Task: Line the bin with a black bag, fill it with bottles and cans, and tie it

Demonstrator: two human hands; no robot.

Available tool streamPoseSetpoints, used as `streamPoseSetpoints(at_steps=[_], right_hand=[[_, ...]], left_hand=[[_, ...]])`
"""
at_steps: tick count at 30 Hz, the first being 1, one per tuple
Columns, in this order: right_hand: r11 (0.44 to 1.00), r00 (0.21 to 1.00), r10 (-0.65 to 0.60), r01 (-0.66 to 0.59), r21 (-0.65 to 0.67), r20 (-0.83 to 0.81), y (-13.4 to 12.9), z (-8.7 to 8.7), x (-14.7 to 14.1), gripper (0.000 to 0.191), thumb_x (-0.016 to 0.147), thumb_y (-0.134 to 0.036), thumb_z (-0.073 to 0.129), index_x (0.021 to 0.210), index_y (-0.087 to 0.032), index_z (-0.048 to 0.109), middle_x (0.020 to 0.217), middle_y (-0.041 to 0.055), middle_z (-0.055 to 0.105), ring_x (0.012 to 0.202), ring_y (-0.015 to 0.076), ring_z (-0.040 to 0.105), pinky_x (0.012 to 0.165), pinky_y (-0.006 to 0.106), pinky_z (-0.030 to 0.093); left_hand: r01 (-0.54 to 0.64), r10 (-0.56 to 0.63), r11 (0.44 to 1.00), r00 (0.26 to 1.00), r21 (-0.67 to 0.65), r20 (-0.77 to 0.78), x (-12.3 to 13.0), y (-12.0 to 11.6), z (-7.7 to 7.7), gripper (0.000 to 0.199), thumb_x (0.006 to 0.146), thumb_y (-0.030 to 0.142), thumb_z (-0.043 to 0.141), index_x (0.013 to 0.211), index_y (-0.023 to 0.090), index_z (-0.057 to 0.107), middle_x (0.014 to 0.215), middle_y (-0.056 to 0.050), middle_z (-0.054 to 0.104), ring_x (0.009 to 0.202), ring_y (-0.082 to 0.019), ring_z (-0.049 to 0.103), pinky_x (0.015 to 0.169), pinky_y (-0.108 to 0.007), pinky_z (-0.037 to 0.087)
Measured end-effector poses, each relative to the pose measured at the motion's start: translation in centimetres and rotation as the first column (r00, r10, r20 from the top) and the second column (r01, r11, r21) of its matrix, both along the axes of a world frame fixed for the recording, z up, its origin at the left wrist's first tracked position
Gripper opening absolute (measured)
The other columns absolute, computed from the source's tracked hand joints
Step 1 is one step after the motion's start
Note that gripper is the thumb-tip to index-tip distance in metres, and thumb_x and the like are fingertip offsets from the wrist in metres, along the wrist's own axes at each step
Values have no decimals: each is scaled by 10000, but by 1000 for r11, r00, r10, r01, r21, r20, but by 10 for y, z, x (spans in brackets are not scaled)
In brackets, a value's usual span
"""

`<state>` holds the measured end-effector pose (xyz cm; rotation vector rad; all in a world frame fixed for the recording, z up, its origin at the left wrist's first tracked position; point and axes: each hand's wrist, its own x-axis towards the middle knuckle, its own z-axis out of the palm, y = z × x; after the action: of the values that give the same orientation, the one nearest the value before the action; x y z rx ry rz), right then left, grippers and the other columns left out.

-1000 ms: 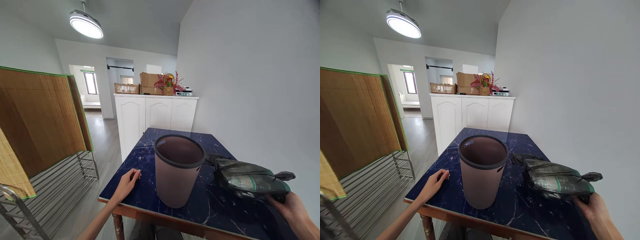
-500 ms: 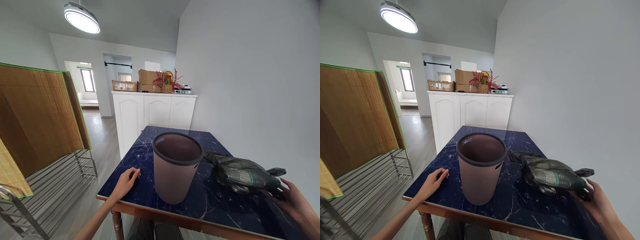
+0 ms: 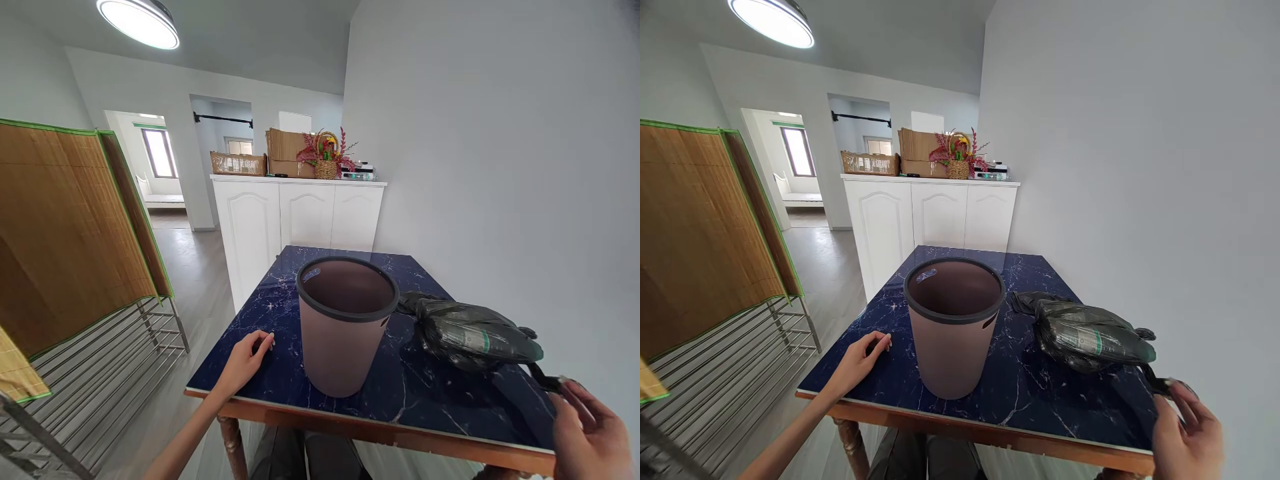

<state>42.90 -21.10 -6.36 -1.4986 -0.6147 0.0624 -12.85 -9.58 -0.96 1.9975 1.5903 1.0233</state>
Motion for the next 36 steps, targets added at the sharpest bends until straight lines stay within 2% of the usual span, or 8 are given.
streamPoseSetpoints(at_steps=[2, 5, 10, 16, 21, 24, 27, 36], right_hand=[[998, 998, 64, -64, -16, -1, -6, -3, -20, 538, 854, -561, 708, 1255, -203, 701, 1369, 210, 708, 1266, 454, 670, 1105, 652, 477], [948, 941, 315, -307, -84, 122, -2, -11, -46, 484, 876, -642, 672, 1092, -213, 729, 1200, 143, 767, 1152, 373, 715, 1079, 524, 523], [647, 633, 760, -717, -258, 145, 22, -9, -99, 424, 965, -638, 610, 1075, -257, 758, 1049, 96, 793, 988, 282, 763, 865, 347, 607], [397, 393, 916, -866, -306, 77, 40, 21, -158, 420, 1012, -638, 574, 1108, -244, 686, 1004, 74, 753, 927, 233, 725, 845, 333, 575], [222, 247, 969, -894, -389, -14, 46, 27, -171, 399, 987, -621, 645, 893, -233, 637, 786, -1, 641, 704, 162, 566, 643, 286, 439], [217, 257, 965, -886, -411, -45, 48, 24, -173, 475, 970, -646, 652, 763, -225, 576, 655, -39, 513, 627, 140, 446, 598, 286, 356], [256, 295, 955, -867, -427, -25, 49, 22, -176, 532, 938, -671, 675, 689, -228, 517, 604, -56, 431, 599, 130, 380, 573, 284, 301], [338, 357, 931, -771, -539, 74, 49, 18, -188, 601, 900, -755, 663, 649, -248, 460, 569, -42, 445, 564, 140, 407, 576, 298, 290]], left_hand=[[-1, 1, 1000, 1000, 2, -4, 1, 1, 0, 560, 989, 729, 456, 864, 239, 696, 841, -32, 755, 747, -225, 645, 706, -316, 464], [-5, 5, 1000, 1000, 3, -11, 2, 1, 1, 564, 979, 738, 463, 865, 241, 704, 840, -33, 760, 747, -228, 652, 701, -315, 470], [-12, 12, 1000, 1000, 2, -19, 3, -1, 3, 565, 978, 744, 463, 861, 246, 702, 855, -39, 774, 755, -237, 664, 717, -326, 490], [-19, 18, 1000, 1000, -3, -25, 4, -2, 4, 572, 969, 753, 476, 855, 240, 703, 852, -43, 773, 744, -233, 656, 720, -324, 494], [-23, 22, 1000, 999, -12, -31, 4, -2, 4, 570, 978, 744, 471, 864, 236, 703, 851, -36, 765, 725, -223, 648, 708, -316, 482], [-27, 27, 1000, 999, -6, -25, 4, 0, 3, 562, 973, 740, 481, 866, 235, 703, 845, -31, 762, 732, -219, 647, 734, -316, 490], [-26, 26, 1000, 999, -1, -20, 3, 1, 1, 554, 971, 736, 488, 868, 236, 705, 850, -30, 763, 740, -219, 646, 751, -317, 495], [-32, 32, 999, 999, -11, -11, 4, -1, 2, 579, 972, 757, 470, 856, 237, 696, 834, -33, 755, 719, -218, 631, 715, -313, 479]])
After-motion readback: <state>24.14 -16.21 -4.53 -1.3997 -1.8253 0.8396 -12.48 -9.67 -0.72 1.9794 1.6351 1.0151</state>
